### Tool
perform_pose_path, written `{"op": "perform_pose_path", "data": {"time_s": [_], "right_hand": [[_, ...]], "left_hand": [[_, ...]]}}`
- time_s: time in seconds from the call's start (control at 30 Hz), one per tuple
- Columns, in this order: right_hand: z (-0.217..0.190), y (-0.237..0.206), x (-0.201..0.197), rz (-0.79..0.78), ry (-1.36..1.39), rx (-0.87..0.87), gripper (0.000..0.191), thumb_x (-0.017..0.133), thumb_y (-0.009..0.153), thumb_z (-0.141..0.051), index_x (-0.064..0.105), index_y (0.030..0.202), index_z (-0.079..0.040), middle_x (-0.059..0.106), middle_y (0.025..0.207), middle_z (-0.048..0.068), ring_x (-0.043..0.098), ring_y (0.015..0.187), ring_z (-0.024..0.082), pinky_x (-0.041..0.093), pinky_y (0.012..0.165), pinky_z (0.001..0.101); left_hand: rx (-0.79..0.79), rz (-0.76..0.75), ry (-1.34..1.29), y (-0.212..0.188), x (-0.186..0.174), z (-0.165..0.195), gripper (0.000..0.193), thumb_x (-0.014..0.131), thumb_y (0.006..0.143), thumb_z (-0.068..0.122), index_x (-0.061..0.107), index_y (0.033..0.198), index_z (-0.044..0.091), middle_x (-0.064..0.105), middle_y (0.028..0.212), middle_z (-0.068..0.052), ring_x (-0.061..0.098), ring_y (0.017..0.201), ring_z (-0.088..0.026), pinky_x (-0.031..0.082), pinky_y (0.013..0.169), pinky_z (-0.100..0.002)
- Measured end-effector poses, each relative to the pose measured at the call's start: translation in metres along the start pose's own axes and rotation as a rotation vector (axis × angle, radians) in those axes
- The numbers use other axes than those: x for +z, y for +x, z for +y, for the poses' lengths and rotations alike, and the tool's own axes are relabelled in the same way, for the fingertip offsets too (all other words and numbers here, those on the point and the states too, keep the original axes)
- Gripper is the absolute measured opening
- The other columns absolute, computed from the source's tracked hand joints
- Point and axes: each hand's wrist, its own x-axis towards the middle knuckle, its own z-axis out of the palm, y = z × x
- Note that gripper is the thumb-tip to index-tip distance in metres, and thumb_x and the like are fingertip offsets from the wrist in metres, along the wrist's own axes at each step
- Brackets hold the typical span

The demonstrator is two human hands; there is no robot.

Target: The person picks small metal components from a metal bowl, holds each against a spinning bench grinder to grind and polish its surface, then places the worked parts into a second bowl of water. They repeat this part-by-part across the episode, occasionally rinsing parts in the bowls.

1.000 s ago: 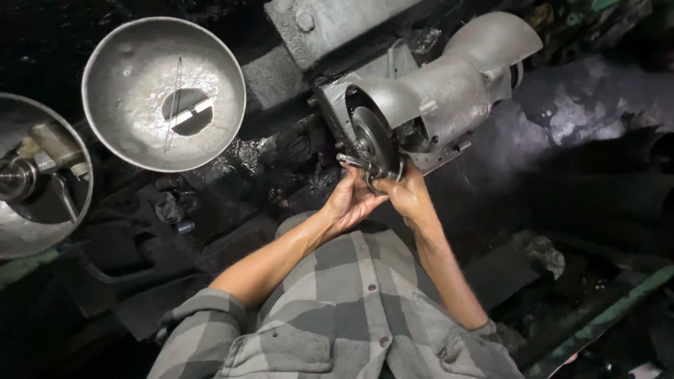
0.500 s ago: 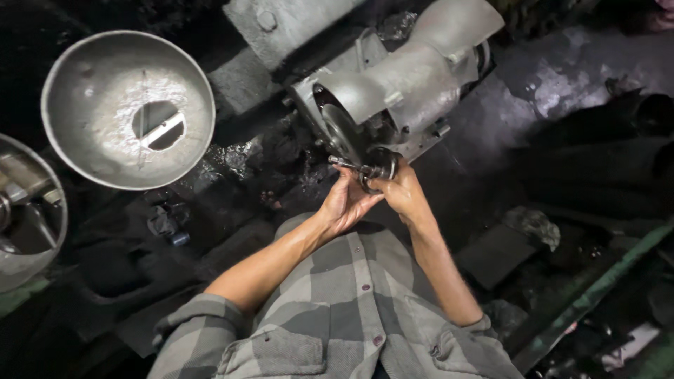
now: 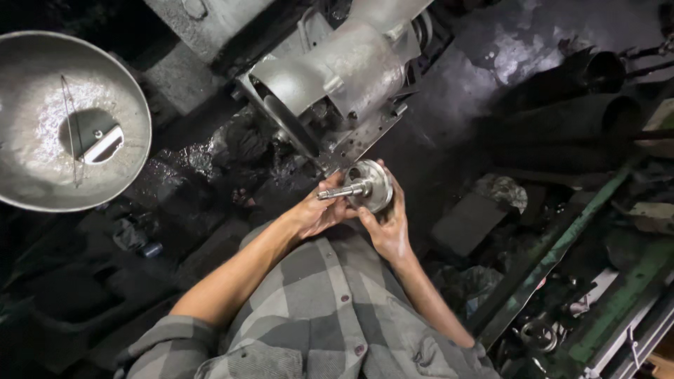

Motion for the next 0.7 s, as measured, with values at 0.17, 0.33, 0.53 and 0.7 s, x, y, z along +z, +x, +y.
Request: {"op": "perform_pose_path", "data": {"time_s": [0.17, 0.33, 0.53, 0.7], "right_hand": [[0.032, 0.026, 0.024, -0.074, -0.123, 0.127, 0.063, 0.073, 0.088, -0.003, 0.045, 0.144, 0.001, 0.061, 0.130, 0.010, 0.059, 0.120, 0.017, 0.048, 0.104, 0.0330], [0.047, 0.071, 0.062, -0.251, -0.195, 0.145, 0.027, 0.067, 0.087, 0.001, 0.067, 0.114, 0.004, 0.071, 0.100, 0.009, 0.067, 0.093, 0.016, 0.057, 0.086, 0.0332], [0.034, 0.094, 0.085, -0.140, -0.061, 0.330, 0.047, 0.063, 0.072, 0.005, 0.061, 0.119, -0.002, 0.070, 0.101, 0.003, 0.066, 0.091, 0.013, 0.054, 0.082, 0.0285], [0.027, 0.093, 0.075, -0.130, -0.091, 0.322, 0.050, 0.063, 0.073, 0.007, 0.059, 0.123, 0.004, 0.067, 0.104, 0.009, 0.064, 0.094, 0.018, 0.053, 0.084, 0.0322]], "left_hand": [[0.065, 0.148, 0.029, -0.021, -0.006, 0.014, 0.066, 0.059, 0.100, 0.052, 0.044, 0.151, 0.013, 0.051, 0.151, -0.008, 0.049, 0.139, -0.025, 0.043, 0.116, -0.049], [0.265, 0.179, -0.165, -0.036, -0.025, 0.034, 0.076, 0.046, 0.099, 0.064, 0.045, 0.147, 0.005, 0.053, 0.150, -0.012, 0.051, 0.141, -0.027, 0.043, 0.119, -0.050], [0.312, 0.283, -0.266, -0.029, -0.028, 0.041, 0.084, 0.042, 0.099, 0.068, 0.044, 0.146, -0.002, 0.053, 0.148, -0.016, 0.051, 0.138, -0.030, 0.041, 0.119, -0.052], [0.257, 0.310, -0.243, -0.019, -0.026, 0.035, 0.081, 0.041, 0.097, 0.065, 0.039, 0.153, 0.007, 0.047, 0.153, -0.009, 0.048, 0.140, -0.025, 0.041, 0.119, -0.051]]}}
